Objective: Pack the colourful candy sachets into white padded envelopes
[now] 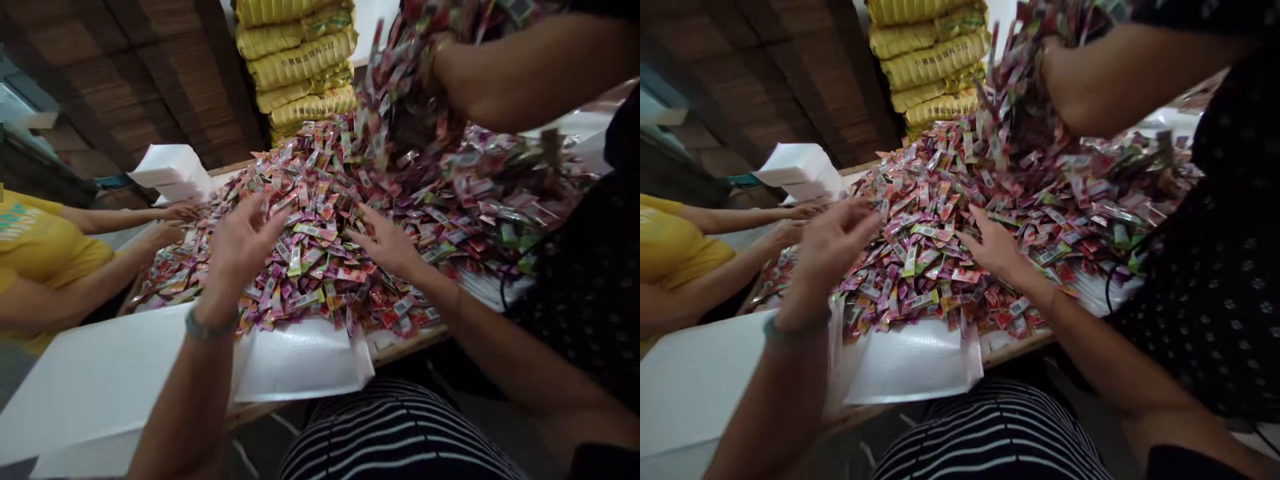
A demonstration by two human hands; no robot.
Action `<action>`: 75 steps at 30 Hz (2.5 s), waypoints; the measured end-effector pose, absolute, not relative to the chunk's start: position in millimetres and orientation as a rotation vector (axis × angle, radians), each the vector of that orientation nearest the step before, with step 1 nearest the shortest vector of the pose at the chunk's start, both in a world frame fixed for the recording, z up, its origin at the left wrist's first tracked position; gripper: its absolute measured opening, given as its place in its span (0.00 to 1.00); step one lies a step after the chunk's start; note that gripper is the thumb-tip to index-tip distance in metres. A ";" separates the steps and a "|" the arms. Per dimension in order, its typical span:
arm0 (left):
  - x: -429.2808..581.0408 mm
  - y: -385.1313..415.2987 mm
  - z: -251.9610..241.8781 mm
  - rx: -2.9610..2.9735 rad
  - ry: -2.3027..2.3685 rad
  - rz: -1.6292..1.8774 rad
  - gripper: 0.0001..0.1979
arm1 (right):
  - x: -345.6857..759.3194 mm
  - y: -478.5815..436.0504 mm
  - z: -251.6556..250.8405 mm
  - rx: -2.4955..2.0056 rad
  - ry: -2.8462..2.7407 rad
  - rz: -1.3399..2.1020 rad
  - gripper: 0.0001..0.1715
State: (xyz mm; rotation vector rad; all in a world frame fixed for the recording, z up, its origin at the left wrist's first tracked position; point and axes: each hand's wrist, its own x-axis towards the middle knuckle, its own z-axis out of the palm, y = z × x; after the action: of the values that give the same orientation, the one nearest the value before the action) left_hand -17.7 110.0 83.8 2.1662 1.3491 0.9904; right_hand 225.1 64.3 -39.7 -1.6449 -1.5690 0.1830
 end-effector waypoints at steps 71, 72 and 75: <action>-100.3 -38.8 -113.3 2.761 1.424 0.126 0.31 | 233.9 -59.8 -184.1 -1.671 -1.877 0.188 0.11; -97.2 -33.0 -117.9 2.753 1.390 0.065 0.29 | 237.5 -60.5 -179.5 -1.663 -1.811 0.185 0.12; -90.1 -20.9 -117.3 2.729 1.327 -0.010 0.23 | 252.0 -64.6 -162.5 -1.659 -1.681 0.127 0.14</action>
State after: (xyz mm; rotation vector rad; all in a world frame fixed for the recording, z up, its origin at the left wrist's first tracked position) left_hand -90.1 -20.9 -117.3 2.7288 1.3271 -0.0098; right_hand 252.0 -64.6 -162.5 -1.6586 -1.6807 0.1275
